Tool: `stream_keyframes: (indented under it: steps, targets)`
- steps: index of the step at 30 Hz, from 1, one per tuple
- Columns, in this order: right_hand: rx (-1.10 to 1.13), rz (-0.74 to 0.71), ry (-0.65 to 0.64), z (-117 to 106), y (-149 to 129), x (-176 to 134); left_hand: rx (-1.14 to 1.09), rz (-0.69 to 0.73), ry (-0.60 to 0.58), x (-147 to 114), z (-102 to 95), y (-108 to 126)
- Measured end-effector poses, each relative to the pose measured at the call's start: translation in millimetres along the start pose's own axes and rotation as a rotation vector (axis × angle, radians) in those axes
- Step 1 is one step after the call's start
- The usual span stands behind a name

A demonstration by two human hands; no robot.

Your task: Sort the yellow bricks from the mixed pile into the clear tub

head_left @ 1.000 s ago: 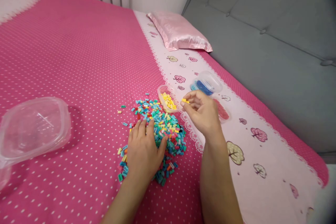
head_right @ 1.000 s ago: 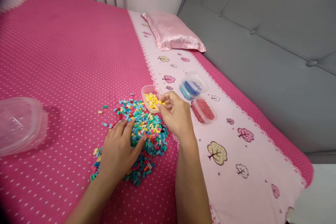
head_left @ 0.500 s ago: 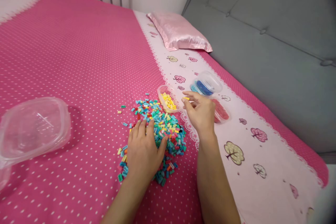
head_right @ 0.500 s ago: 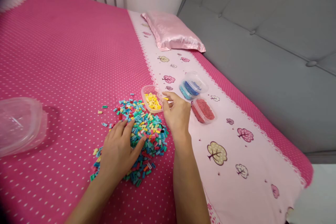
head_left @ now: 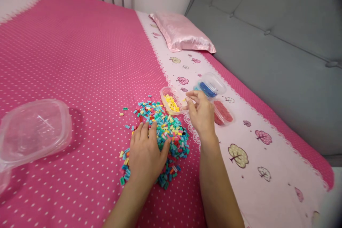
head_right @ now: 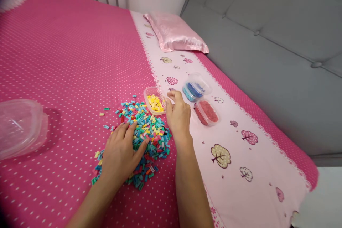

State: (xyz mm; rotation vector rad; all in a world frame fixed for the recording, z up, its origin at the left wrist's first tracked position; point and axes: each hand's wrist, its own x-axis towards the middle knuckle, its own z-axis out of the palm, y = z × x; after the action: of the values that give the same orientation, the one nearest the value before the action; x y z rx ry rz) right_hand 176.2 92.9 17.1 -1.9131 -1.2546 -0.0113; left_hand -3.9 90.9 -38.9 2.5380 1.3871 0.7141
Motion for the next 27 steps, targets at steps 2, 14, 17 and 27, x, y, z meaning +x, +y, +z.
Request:
stream_keyframes:
  steps: [2,14,17,27]
  targets:
    - [-0.010,0.000,0.013,0.1,0.3,0.3,0.001,0.000,-0.002,0.4,0.3,0.2]
    - [-0.294,0.103,-0.709,-35.5,-17.3,-12.4,-0.006,-0.001,-0.002,0.6,-0.7,0.7]
    - [-0.376,0.116,-0.848,-33.6,-21.1,-14.3,-0.008,-0.002,-0.005,1.1,-0.3,0.6]
    - [-0.516,0.107,-0.881,-16.7,-19.1,-12.2,0.001,-0.005,-0.020,0.1,-2.1,1.9]
